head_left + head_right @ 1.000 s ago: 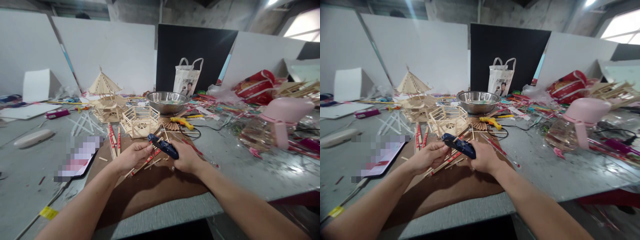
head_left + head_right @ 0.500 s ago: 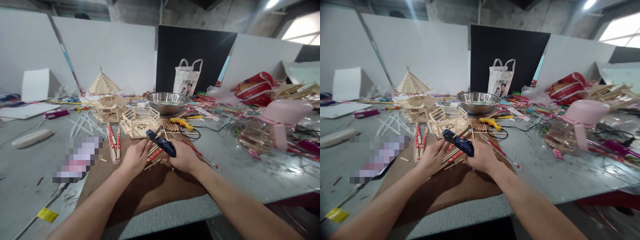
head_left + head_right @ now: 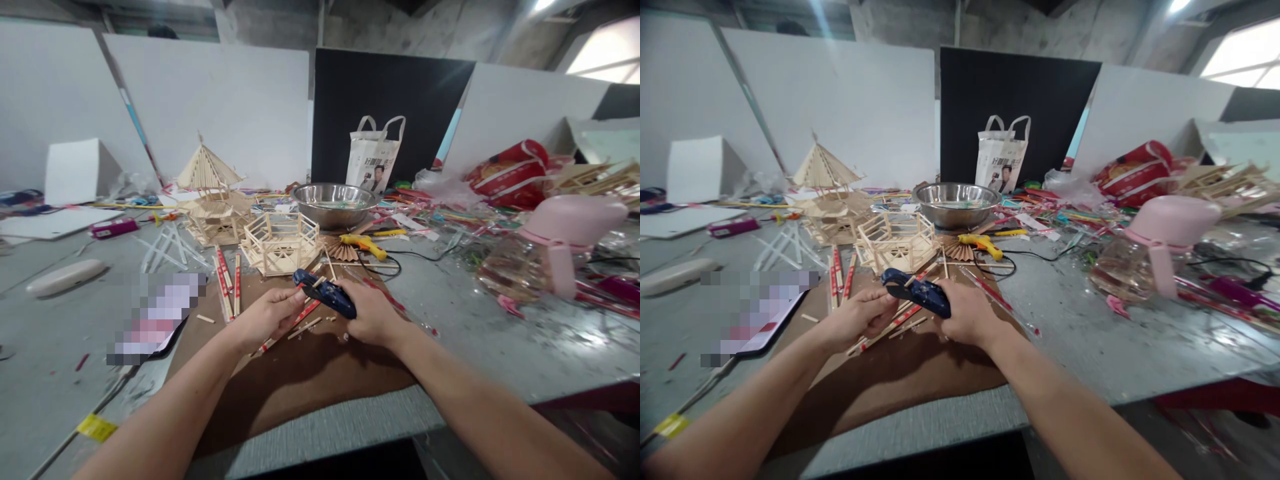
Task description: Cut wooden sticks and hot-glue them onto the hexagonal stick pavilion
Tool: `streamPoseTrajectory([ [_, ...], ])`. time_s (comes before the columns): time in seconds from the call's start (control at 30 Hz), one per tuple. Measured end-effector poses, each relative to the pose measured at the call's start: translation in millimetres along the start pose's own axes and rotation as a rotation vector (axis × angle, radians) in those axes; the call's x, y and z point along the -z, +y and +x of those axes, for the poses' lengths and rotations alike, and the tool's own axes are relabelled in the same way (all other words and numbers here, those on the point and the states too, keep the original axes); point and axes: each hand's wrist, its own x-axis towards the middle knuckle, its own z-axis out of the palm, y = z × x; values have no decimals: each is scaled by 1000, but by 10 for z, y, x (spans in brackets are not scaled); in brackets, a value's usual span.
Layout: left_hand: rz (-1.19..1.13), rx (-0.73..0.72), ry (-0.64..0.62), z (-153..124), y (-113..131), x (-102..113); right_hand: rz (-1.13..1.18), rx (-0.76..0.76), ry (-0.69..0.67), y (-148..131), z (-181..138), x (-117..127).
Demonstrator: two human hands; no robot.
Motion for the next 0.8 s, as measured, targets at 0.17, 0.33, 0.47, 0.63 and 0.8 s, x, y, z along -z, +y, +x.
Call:
streamPoseTrajectory([
  [0.17, -168, 66, -92, -14, 10, -1, -38, -6, -23, -13, -20, 4],
  [0.33, -78, 26, 14, 19, -8, -19, -96, -84, -8, -57, -25, -14],
  [0.47, 336, -126, 253, 74, -43, -10, -20, -173, -18, -67, 35, 49],
  [0.63, 905, -197, 424, 115, -95, -18, 344, -484, -291, 69, 80, 201],
  [0.8, 1202, -31, 342, 107, -149, -124, 634, -781, -524, 179, -2, 169],
])
